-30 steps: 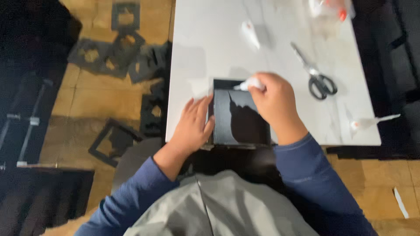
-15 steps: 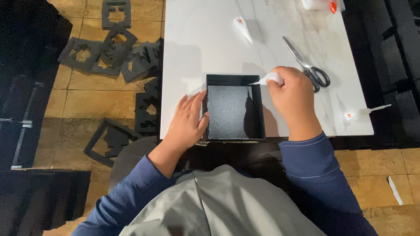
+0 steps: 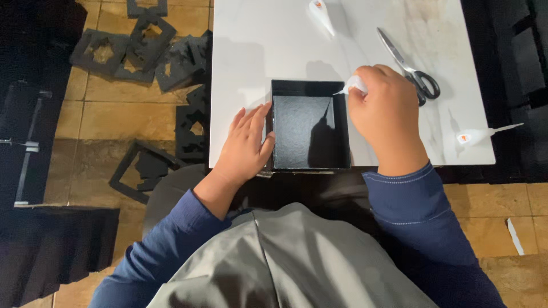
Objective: The person places a star-shaped foam insert into a black box and presses it down. They then pick up a black box lid, apply glue from a tube to its edges, and place the lid onto the box. Finally, they pick up another foam insert and place it into the box.
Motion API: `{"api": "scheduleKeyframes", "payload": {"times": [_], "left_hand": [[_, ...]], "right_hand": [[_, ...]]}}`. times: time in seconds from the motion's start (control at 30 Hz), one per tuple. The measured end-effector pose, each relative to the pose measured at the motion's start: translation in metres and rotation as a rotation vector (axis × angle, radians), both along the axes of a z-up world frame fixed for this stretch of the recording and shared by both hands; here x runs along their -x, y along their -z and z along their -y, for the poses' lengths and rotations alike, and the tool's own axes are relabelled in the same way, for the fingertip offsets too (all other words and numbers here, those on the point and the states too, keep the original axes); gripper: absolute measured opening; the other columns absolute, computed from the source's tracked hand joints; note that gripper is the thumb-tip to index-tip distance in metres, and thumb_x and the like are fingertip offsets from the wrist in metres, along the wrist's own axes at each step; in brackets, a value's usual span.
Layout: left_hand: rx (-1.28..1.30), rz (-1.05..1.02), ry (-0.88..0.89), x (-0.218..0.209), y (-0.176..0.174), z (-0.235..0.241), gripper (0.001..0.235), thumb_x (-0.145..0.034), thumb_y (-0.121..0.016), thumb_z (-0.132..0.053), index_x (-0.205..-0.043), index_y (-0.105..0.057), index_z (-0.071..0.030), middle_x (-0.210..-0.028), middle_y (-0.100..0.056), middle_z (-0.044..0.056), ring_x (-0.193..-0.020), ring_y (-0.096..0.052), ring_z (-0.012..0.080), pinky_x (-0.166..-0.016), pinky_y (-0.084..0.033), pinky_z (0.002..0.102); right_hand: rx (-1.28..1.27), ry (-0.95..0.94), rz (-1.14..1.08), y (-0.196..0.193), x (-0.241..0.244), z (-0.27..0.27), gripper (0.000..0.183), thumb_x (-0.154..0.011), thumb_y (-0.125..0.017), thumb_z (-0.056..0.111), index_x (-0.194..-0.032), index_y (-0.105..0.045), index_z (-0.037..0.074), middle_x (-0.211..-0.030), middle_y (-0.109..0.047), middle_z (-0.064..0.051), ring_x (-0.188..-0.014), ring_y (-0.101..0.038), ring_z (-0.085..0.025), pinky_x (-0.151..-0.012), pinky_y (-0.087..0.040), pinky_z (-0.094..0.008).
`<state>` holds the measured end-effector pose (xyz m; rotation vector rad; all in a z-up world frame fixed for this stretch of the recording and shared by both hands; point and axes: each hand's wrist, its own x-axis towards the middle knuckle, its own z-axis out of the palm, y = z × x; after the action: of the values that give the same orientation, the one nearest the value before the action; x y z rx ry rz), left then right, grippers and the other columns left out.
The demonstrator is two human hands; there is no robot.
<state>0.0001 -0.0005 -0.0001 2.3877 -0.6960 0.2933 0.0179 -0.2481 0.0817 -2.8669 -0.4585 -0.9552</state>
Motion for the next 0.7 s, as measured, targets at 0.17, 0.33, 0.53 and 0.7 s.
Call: {"api": "scheduleKeyframes", "payload": {"times": [0.17,0.33,0.53,0.7], "left_hand": [[0.055,-0.039,0.035,-0.001,-0.001,-0.001,0.052,-0.085,-0.042,-0.022,-0.130,-0.031,0.001,-0.128,-0.047,0.017,-0.120,-0.042,0.0297,-0.104,-0.022,0.046],[0.063,-0.076,0.039,0.003,-0.010,-0.001,0.049,-0.088,-0.036,-0.022,-0.131,-0.029,0.001,-0.122,-0.049,0.019,-0.120,-0.040,0.0313,-0.104,-0.021,0.048],[0.062,-0.044,0.040,0.000,-0.005,-0.001,0.051,-0.086,-0.041,-0.022,-0.130,-0.030,0.001,-0.125,-0.049,0.017,-0.119,-0.042,0.0297,-0.104,-0.022,0.047],[0.066,-0.061,0.043,0.002,-0.010,-0.001,0.049,-0.088,-0.037,-0.021,-0.130,-0.029,0.001,-0.124,-0.049,0.017,-0.119,-0.041,0.0317,-0.104,-0.021,0.048]], "right_hand": [[0.041,0.039,-0.141,-0.007,-0.005,-0.011,0.007,-0.070,-0.055,0.006,-0.076,-0.056,0.005,-0.067,-0.051,-0.011,-0.058,-0.049,-0.034,-0.048,-0.035,-0.044],[0.001,0.027,-0.191,-0.003,-0.008,-0.008,0.004,-0.071,-0.053,0.001,-0.071,-0.051,0.004,-0.063,-0.045,-0.008,-0.052,-0.040,-0.027,-0.044,-0.029,-0.037],[-0.009,0.016,-0.216,-0.004,-0.004,-0.004,0.010,-0.071,-0.055,0.005,-0.080,-0.060,0.003,-0.069,-0.054,-0.011,-0.058,-0.049,-0.031,-0.048,-0.034,-0.039],[-0.022,0.028,-0.279,-0.012,0.009,-0.005,0.005,-0.072,-0.052,0.004,-0.075,-0.056,0.003,-0.064,-0.048,-0.010,-0.055,-0.043,-0.029,-0.048,-0.031,-0.038]]}}
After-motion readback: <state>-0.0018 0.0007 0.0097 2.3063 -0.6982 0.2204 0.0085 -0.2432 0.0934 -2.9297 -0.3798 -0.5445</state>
